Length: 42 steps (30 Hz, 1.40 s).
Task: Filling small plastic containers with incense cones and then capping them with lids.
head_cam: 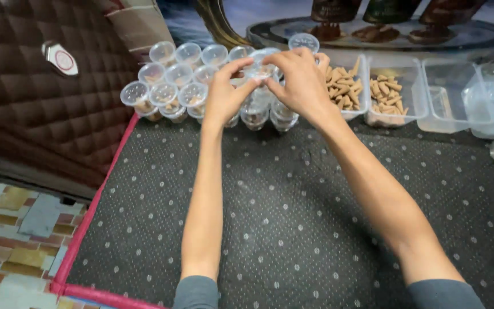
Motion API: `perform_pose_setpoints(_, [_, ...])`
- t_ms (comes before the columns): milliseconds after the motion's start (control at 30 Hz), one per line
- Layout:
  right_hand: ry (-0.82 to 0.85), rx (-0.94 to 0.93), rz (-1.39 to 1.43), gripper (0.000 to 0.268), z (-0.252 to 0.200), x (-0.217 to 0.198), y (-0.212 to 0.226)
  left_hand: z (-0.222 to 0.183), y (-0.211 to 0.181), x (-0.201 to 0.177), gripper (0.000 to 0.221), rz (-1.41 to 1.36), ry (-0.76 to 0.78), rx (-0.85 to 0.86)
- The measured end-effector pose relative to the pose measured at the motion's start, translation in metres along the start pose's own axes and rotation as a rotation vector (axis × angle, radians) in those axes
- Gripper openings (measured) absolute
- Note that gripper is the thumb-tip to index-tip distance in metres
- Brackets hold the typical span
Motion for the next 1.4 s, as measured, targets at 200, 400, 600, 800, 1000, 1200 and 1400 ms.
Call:
perform_pose_setpoints(200, [0.379,0.186,-0.002,0.038,0.017,0.026,-0.003,0.006,0.016,0.005,0.043,0.08,-0.007,-0.149])
perform_pose_setpoints(400, [0.408,0.192,-0.02,0.034,0.019,0.04,-0.011,0.009,0.02,0.012,0.043,0.112,-0.005,-0.135])
perform_pose_setpoints(600, [0.405,0.206,-0.01,0.034,0.02,0.036,-0.012,0.008,0.016,0.013,0.039,0.15,-0.028,-0.1])
perform_pose_setpoints(800, [0.203,0.138,0.076,0.028,0.019,0.01,-0.026,0.019,0.019,0.017,0.046,0.107,-0.087,-0.106])
perform_pose_setpoints(1000, [0.065,0.141,0.007,0.017,0.0,-0.021,-0.055,0.064,0.042,0.027,0.047,0.242,-0.175,-0.135])
perform_pose_setpoints(1200, [-0.022,0.159,0.0,0.015,-0.025,-0.02,-0.097,0.09,0.091,0.041,0.042,0.387,-0.191,-0.248])
perform_pose_setpoints(1400, [-0.138,0.176,0.063,0.014,-0.072,-0.051,-0.134,0.082,0.017,0.029,0.04,0.349,-0.295,0.239])
Point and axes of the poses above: each hand's wrist, its own z-axis towards the middle knuckle, its own x-axis out of the palm, y = z × x, the point moved 9 cm from there along z, towards the middle knuckle, and after that the axes turned 7 degrees about -z, right-handed, at the moved point
